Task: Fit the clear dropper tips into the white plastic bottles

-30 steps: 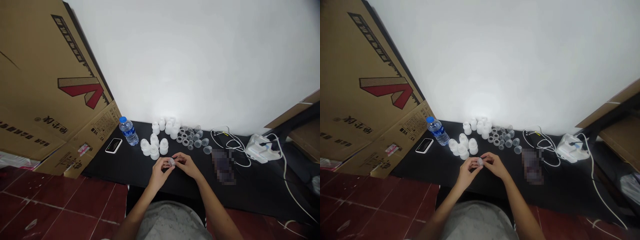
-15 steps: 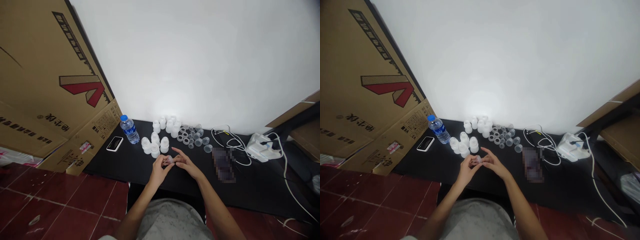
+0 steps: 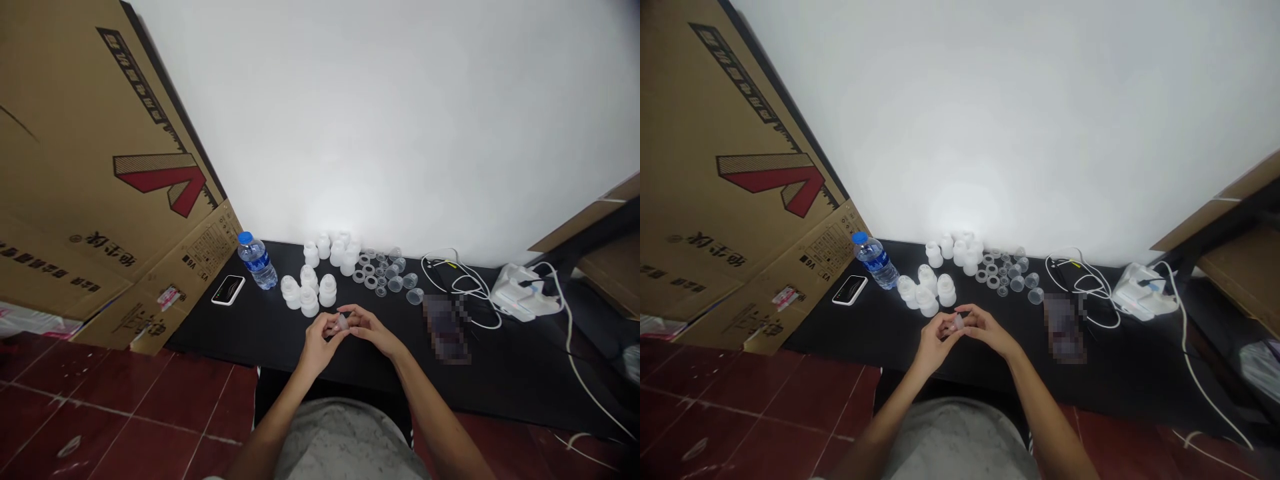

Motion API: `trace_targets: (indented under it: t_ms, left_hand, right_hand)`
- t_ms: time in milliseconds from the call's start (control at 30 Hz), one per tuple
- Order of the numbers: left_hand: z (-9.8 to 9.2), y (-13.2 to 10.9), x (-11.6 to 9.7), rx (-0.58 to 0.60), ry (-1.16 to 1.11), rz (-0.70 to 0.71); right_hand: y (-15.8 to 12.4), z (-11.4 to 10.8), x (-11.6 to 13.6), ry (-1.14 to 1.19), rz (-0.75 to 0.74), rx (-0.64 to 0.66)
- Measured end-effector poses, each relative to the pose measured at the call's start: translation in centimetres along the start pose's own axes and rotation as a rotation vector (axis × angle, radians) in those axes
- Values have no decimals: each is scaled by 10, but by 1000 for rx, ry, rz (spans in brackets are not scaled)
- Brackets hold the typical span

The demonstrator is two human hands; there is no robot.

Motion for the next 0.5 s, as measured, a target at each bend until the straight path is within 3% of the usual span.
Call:
trace_targets:
  t_ms: [300,500]
  left_hand:
    - [-3,-1,-1,-20,8,7]
    - [3,-5,-10,86,14,89]
  right_hand:
    - [-1,1,-3,1,17,16]
    - [1,-3,-5,-17,19,-48]
Point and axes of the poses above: each hand's wrist, its own y-axis towards the middle knuckle, its own z-axis out of the palm, x = y × z, the point moved 6 cm from there along y, towards the middle knuckle, and after that the axes turned 1 degree about -z, right-handed, at the moved point
